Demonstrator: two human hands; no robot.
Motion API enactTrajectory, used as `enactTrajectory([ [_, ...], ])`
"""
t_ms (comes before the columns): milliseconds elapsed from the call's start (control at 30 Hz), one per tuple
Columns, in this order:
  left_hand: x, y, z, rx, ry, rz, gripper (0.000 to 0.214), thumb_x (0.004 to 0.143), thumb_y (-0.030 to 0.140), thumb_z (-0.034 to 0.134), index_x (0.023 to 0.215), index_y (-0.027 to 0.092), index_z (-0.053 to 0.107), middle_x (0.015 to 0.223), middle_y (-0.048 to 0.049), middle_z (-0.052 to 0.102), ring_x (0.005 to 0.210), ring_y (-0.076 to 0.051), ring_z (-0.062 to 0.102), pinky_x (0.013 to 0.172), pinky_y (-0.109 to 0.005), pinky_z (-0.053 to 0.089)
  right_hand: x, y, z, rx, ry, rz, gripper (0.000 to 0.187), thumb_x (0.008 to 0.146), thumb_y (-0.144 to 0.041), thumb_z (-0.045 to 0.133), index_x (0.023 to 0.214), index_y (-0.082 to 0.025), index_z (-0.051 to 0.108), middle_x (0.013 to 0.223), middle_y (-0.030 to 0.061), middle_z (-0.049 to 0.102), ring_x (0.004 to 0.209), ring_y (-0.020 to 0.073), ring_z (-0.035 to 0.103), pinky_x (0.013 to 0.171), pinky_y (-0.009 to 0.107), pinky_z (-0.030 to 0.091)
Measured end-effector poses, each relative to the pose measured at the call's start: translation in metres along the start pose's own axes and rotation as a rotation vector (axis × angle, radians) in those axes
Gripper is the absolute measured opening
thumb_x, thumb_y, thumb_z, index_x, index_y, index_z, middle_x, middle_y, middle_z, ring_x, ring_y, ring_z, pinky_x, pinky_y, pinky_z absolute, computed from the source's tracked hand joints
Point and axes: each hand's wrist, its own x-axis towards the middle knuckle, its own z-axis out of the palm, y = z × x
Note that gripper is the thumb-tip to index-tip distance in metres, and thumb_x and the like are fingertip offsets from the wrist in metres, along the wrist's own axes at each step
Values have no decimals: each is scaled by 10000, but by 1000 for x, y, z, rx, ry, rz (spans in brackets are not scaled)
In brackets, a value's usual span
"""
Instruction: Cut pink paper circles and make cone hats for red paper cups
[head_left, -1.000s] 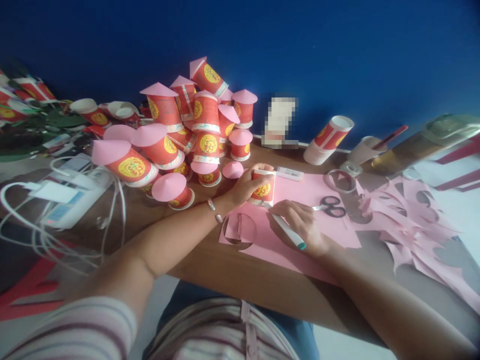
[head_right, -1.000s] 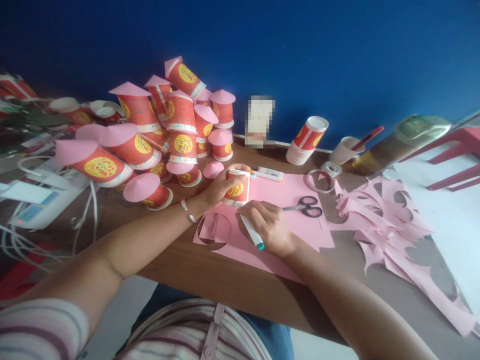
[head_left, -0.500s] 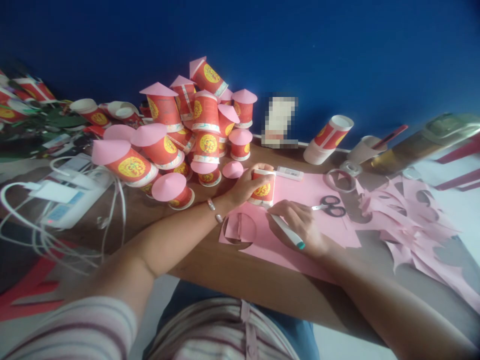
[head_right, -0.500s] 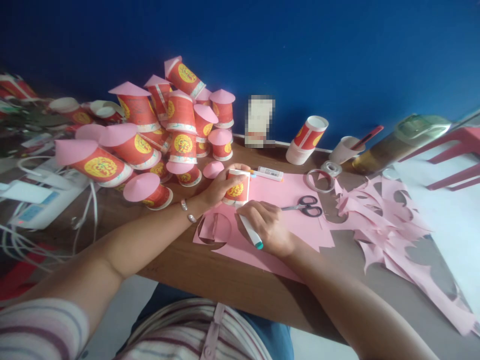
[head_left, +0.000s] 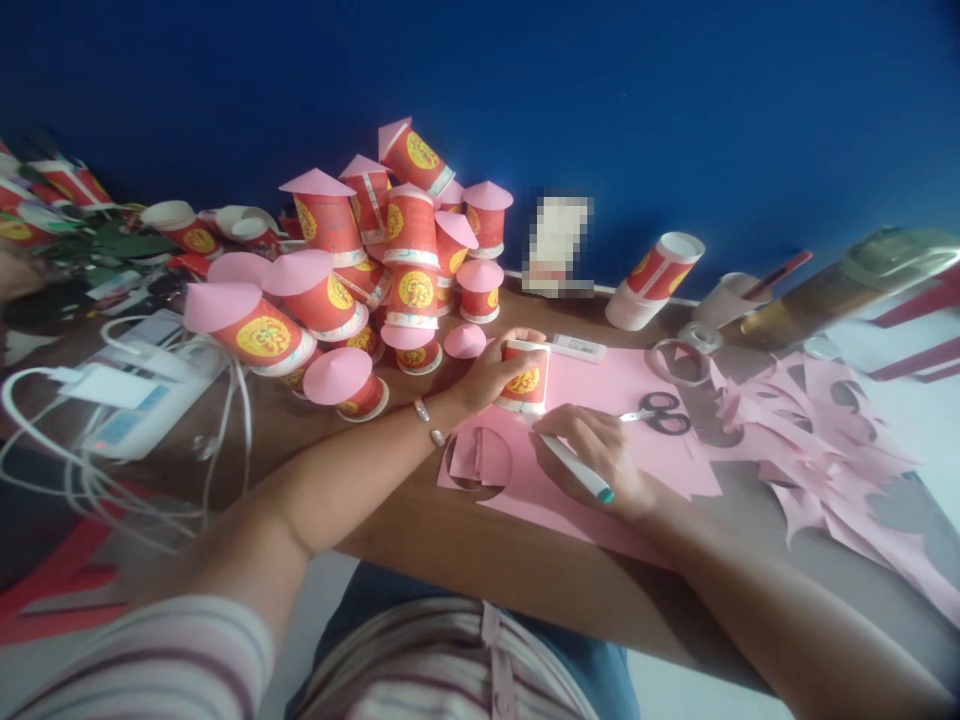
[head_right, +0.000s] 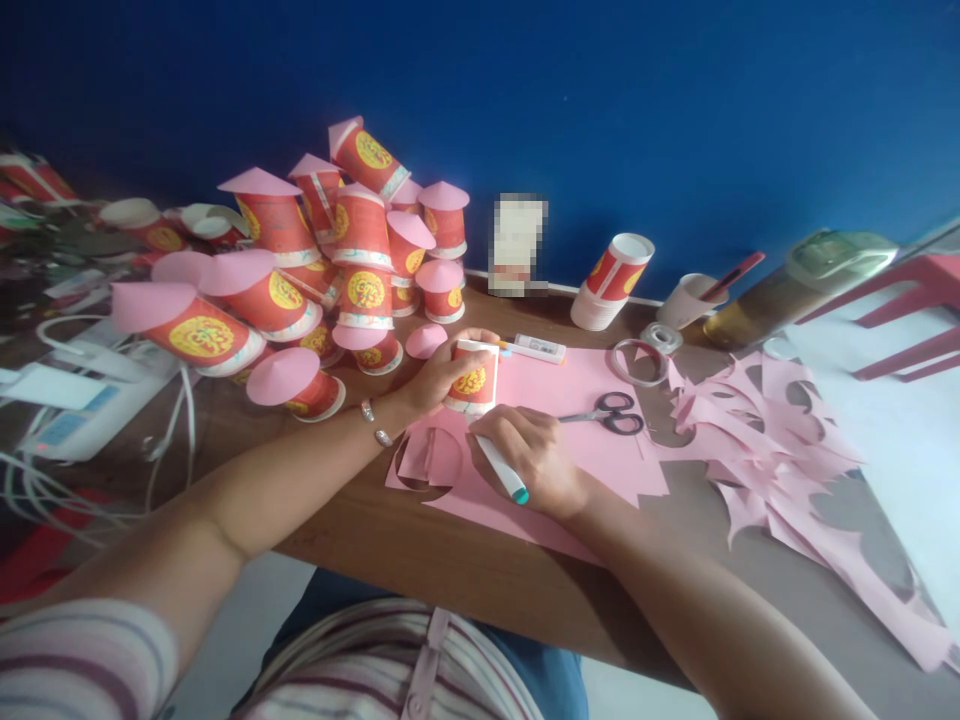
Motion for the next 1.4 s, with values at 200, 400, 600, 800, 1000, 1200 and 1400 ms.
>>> enactTrajectory([
  [200, -1, 2, 0, -45, -9, -8, 457, 770, 494, 797, 1068, 193, 626, 974, -42, 653, 867, -167, 591, 803, -320, 462, 2, -1, -2, 3, 23, -15, 170, 904, -71, 631, 994, -208, 584, 769, 12, 687, 645, 151, 656, 599, 283, 549],
  [400, 1, -4, -3, -127, -7, -27, 497, 802, 495, 783, 1171, 196, 635, 1000, -38, 646, 871, -166, 598, 803, -324, 466, 1, 0, 3, 83, 43, -45, 225, 882, -56, 611, 1032, -223, 603, 761, -31, 687, 647, 141, 658, 918, 438, 641],
  [600, 2, -8, -5, -148, 31, -9, 473, 784, 470, 810, 1118, 192, 623, 1040, -43, 656, 920, -184, 623, 825, -326, 471, -2, 0, 7, 136, 29, -44, 224, 885, -57, 611, 1043, -214, 595, 790, -14, 698, 677, 149, 678, 946, 471, 647],
  [800, 2, -2, -4, -143, 8, -32, 528, 765, 495, 819, 1141, 192, 604, 990, -37, 650, 869, -170, 615, 799, -325, 468, -2, -1, 9, 137, 20, -33, 192, 904, -69, 612, 1032, -211, 598, 779, -14, 688, 662, 139, 669, 969, 476, 646],
  [1000, 1, 6, -3, -110, -40, -52, 526, 706, 484, 858, 1050, 181, 599, 865, -11, 611, 808, -155, 570, 774, -318, 450, -1, -2, 9, 134, 18, -34, 168, 918, -78, 606, 1019, -211, 595, 766, -19, 679, 653, 132, 662, 962, 462, 652],
  [1200, -1, 4, -3, -97, 0, -36, 547, 690, 457, 869, 1082, 193, 594, 941, -19, 612, 846, -159, 582, 808, -325, 467, -2, -1, 8, 107, 31, -42, 189, 913, -74, 609, 1028, -223, 596, 782, -20, 695, 664, 134, 676, 947, 451, 656],
  [1400, 0, -3, -7, -127, 21, -30, 599, 758, 449, 845, 1233, 198, 582, 1048, -62, 650, 947, -206, 630, 840, -352, 498, 0, 0, 6, 89, 49, -48, 215, 885, -41, 629, 1030, -197, 598, 776, 7, 692, 698, 166, 691, 865, 436, 671],
])
